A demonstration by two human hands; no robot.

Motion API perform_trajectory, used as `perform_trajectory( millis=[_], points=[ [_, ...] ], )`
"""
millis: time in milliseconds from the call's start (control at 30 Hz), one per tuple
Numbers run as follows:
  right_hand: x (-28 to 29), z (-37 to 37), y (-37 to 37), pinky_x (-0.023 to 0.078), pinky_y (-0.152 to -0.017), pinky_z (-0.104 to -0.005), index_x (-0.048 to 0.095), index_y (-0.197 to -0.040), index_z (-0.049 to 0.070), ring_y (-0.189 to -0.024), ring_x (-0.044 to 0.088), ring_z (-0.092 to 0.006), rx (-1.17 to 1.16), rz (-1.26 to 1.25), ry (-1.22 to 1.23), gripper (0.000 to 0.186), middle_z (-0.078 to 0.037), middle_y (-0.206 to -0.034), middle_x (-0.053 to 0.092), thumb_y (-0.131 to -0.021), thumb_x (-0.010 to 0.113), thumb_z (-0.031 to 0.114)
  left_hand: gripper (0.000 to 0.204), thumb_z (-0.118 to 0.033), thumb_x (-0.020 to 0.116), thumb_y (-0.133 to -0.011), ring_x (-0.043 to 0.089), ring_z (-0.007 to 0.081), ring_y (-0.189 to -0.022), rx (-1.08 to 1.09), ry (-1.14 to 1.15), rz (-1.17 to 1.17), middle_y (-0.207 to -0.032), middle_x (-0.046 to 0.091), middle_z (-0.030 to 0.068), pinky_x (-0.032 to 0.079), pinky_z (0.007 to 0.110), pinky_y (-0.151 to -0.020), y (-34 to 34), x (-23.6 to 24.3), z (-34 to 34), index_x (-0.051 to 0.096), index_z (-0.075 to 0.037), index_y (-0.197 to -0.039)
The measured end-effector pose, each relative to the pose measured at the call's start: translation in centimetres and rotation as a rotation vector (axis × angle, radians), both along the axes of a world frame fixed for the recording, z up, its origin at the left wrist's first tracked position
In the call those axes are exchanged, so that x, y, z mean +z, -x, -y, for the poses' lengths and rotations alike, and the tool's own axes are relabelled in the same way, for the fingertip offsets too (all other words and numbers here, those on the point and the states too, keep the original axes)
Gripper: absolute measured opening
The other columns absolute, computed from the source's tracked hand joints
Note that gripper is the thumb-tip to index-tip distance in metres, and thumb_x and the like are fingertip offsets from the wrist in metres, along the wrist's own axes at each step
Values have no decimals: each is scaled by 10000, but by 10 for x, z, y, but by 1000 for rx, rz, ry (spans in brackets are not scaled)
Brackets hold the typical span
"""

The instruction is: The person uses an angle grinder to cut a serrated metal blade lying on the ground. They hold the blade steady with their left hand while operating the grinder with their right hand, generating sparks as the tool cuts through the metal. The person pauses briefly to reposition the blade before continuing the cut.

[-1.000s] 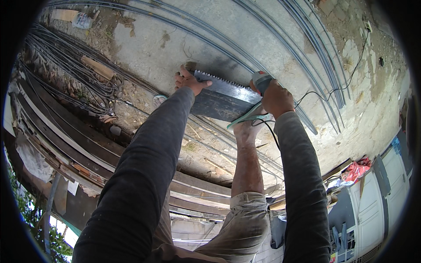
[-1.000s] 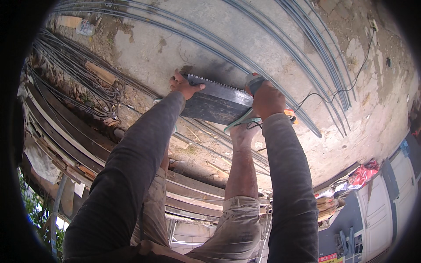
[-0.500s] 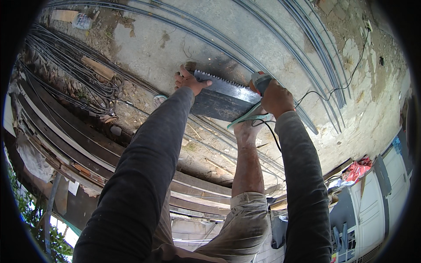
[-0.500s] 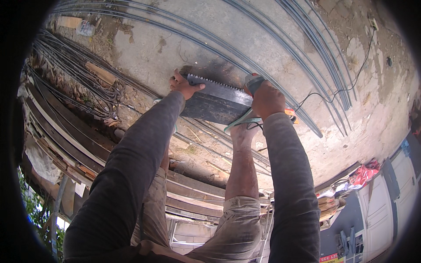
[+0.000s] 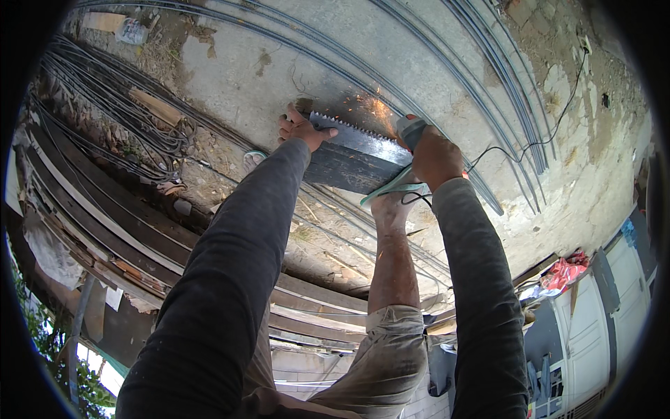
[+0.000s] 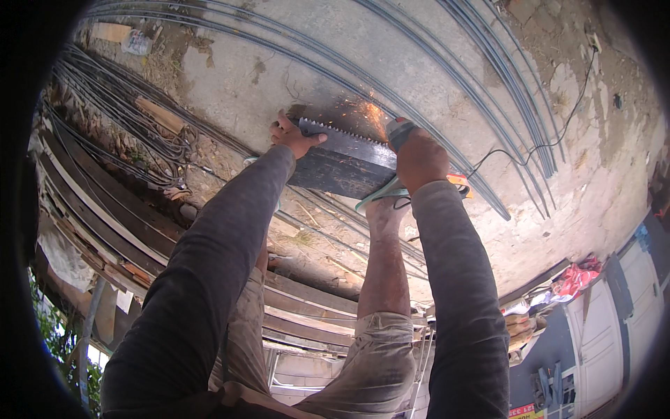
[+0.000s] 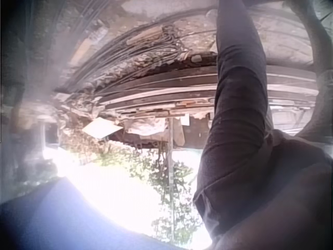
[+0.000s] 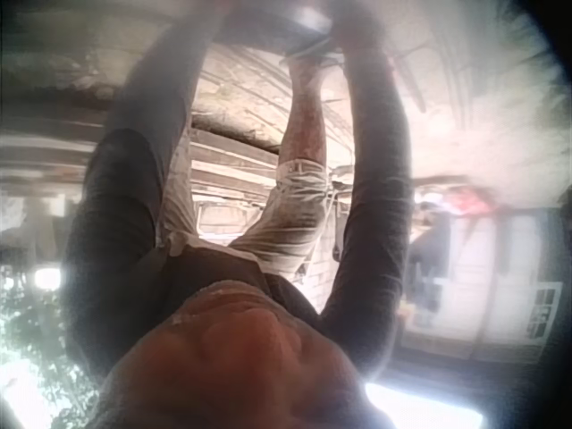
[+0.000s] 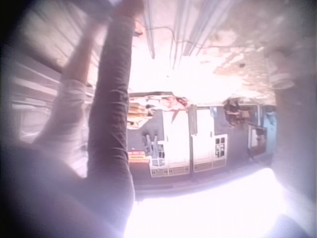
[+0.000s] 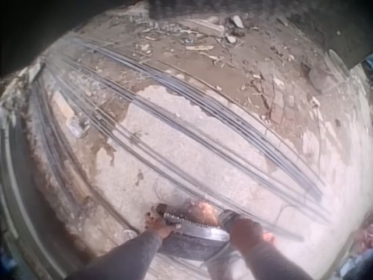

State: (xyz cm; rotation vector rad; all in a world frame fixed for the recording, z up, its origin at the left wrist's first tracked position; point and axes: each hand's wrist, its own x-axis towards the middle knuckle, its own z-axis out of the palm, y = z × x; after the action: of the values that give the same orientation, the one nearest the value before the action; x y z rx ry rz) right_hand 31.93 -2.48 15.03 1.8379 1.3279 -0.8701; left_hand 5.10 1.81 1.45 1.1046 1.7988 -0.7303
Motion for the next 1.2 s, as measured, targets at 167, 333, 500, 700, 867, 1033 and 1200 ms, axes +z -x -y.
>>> perform_trajectory(
  millis=[167,333,500,700,867,1033,1200],
  points=[
    [-2,2,5,602,-746,-366,526,-1191,-91,-901,751,-282,109,36,-29,435,-168,-964,736,-895,633,209,1441,-627,892,-640,224,494,-1460,6,7,6,-1581,88,300,331,586,-1149,1,2,-1,-111,-194,-1580],
    [-4,3,9,605,-722,-358,518,-1199,-98,-893,749,-269,206,59,-43,461,-158,-961,731,-888,642,218,1466,-642,896,-617,236,461,-1467,15,15,-1,-1613,112,277,242,578,-1185,-1,2,-2,-117,-204,-1581],
    [-12,7,10,605,-715,-360,514,-1198,-100,-893,741,-278,218,64,-69,449,-170,-970,723,-895,633,208,1468,-636,901,-611,240,456,-1467,14,20,-6,-1615,120,265,244,571,-1183,0,0,-2,-113,-207,-1580],
    [-14,7,13,604,-704,-362,512,-1202,-102,-887,733,-279,259,78,-83,451,-174,-966,715,-900,627,212,1459,-641,904,-599,246,451,-1464,31,13,3,-1614,127,264,245,566,-1185,0,0,-2,-94,-225,-1578],
    [-14,6,17,601,-687,-357,512,-1205,-102,-899,727,-276,247,76,-70,458,-177,-977,710,-900,627,220,1462,-642,903,-600,242,458,-1468,25,12,-6,-1619,112,274,241,567,-1190,1,0,-2,-104,-234,-1579],
    [-17,9,17,600,-668,-358,519,-1202,-102,-893,725,-266,270,83,-80,453,-175,-977,705,-905,623,223,1466,-639,902,-605,238,461,-1469,21,16,-3,-1619,109,277,236,568,-1193,0,2,-3,-112,-225,-1579],
    [-19,11,20,601,-645,-347,520,-1202,-105,-858,727,-253,268,81,-115,459,-172,-969,702,-902,632,224,1448,-638,895,-621,240,469,-1466,10,21,0,-1608,112,286,260,575,-1179,1,3,-4,-103,-210,-1579]
  ],
)
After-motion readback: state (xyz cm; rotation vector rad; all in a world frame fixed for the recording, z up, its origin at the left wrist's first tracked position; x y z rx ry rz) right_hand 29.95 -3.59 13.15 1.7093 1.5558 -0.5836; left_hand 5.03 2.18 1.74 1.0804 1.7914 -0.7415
